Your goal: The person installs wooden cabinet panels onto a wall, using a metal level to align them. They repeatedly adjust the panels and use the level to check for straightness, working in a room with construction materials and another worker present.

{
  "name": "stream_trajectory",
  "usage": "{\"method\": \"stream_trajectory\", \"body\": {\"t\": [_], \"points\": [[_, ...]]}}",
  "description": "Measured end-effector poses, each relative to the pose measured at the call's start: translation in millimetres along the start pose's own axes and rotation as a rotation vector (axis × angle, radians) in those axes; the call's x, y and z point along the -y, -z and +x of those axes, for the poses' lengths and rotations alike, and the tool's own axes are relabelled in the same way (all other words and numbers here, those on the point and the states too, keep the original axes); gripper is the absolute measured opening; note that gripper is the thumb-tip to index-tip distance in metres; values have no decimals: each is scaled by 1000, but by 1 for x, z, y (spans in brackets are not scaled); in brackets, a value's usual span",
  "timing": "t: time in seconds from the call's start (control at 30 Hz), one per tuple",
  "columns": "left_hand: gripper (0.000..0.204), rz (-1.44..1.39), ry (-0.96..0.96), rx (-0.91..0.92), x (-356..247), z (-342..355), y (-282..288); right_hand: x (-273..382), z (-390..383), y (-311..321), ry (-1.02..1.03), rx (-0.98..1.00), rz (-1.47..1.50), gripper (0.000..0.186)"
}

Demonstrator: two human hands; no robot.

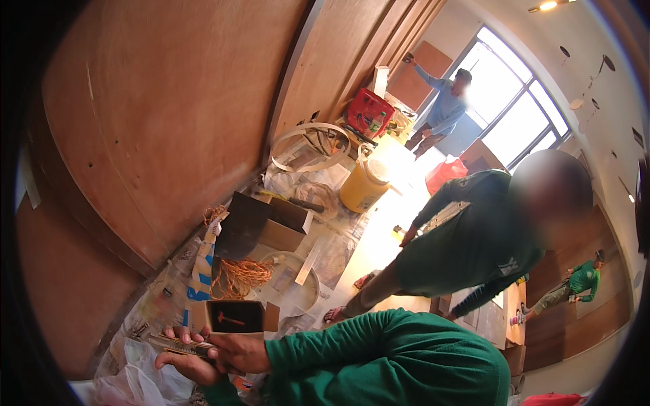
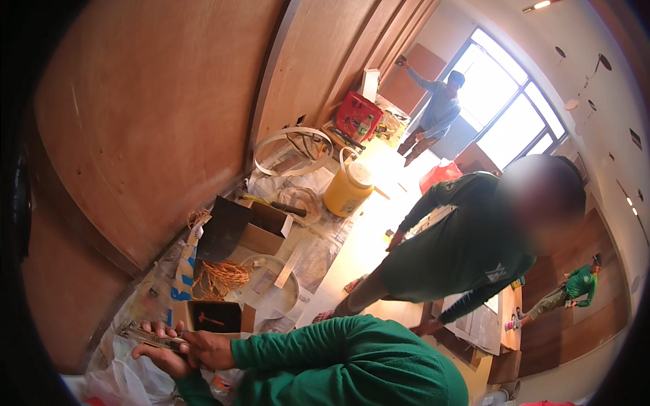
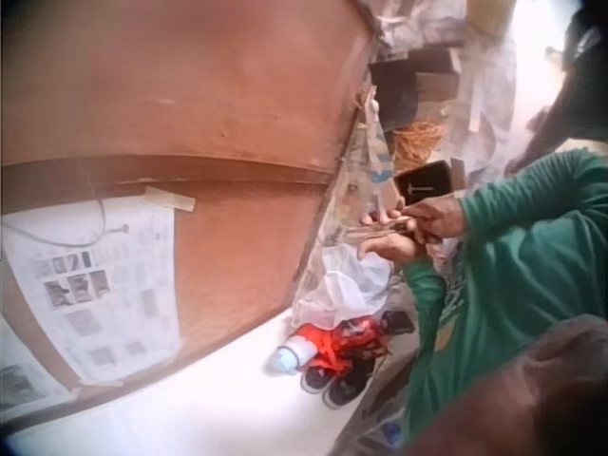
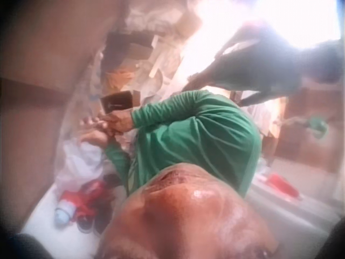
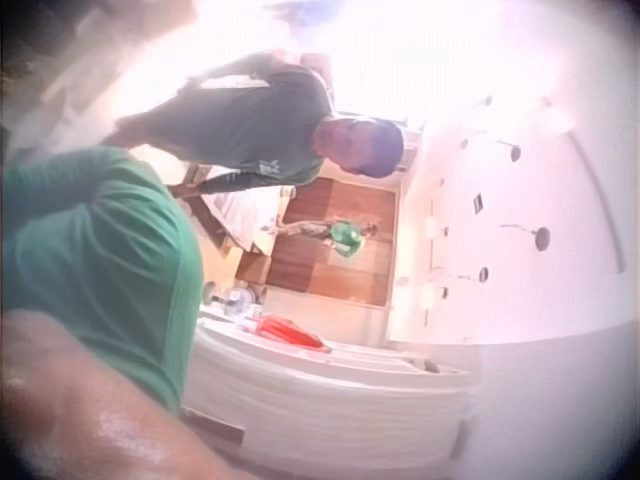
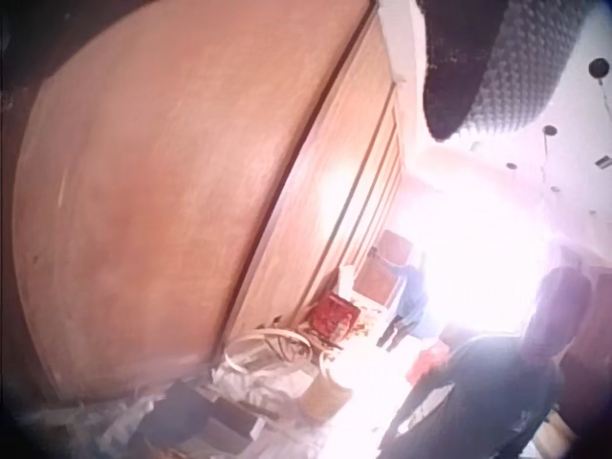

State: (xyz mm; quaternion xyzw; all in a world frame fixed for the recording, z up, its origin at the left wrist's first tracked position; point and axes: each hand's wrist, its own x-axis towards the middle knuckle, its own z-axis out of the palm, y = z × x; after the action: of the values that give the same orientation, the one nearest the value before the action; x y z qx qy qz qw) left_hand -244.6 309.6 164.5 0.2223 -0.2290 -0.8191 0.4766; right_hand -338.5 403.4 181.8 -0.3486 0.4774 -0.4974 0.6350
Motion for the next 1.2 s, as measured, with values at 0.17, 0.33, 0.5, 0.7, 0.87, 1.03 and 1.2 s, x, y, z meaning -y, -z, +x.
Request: {"method": "stream_trajectory", "body": {"t": [0.17,0.33,0.5,0.7,0.87,1.03,1.2], "points": [[72,-67,-24,135,-3,15,3,33,2,14,-86,125,26,42],[69,-125,8,295,-5,26,-2,54,8,30,-70,172,79,41],[73,-218,79,190,12,26,8,-16,27,43,50,16,-119,22],[73,-123,37,314,42,38,29,26,27,20,-156,-150,25,30],[51,257,-152,137,50,44,51,28,49,44,-143,-31,-296,36],[29,797,-353,-317,44,98,76,70,98,79,-42,-144,-927,24],[24,1229,-492,-611,60,171,139,86,166,101,484,145,-1687,29]]}}
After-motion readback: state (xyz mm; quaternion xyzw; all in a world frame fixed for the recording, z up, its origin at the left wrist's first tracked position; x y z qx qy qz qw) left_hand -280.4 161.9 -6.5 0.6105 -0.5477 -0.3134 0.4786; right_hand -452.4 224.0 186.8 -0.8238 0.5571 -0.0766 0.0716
